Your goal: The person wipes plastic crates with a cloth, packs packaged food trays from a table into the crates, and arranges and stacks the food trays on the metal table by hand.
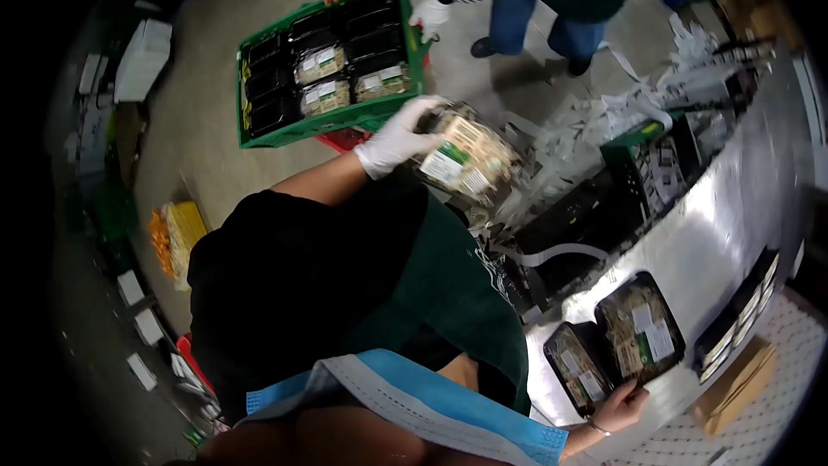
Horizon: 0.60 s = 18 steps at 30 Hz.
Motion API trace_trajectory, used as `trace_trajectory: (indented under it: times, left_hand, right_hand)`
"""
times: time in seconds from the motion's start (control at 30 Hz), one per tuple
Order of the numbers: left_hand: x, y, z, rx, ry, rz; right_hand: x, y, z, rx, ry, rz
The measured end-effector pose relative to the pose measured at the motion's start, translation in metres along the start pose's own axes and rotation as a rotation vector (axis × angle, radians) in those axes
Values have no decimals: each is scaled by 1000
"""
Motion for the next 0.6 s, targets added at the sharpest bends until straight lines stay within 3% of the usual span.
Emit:
trace_trajectory:
  times: [0.03, 0.17, 0.3, 0.43, 0.5, 0.57, 0.6]
  left_hand:
    - [-6, -8, -48, 208, 111, 43]
    - [-43, -27, -217, 539, 480, 217]
    - [-67, -58, -360, 903, 756, 28]
    - [-4, -70, -407, 1348, 572, -381]
    - [41, -133, -423, 1300, 553, -517]
    - [59, -202, -428, 1133, 337, -681]
    - [64, -210, -421, 1181, 141, -605]
  right_hand:
    - [4, -33, 19, 72, -43, -65]
    - [17, -224, 133, 51, -327, -404]
    - [5, -399, 254, 157, -630, -717]
    - [-24, -515, 315, 124, -642, -1008]
    - [-39, -555, 342, 132, -637, -1091]
    - [-57, -591, 356, 143, -651, -1242]
    - [-62, -599, 363, 155, -670, -1298]
Point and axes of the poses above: each hand's wrist, its own x-axis towards the middle knuckle, its own z-axis out of the palm, y = z × x, the point moved 9 cm from there along x, towards the middle knuckle, and after that the axes turned 6 degrees about x, right-handed, at the moved point
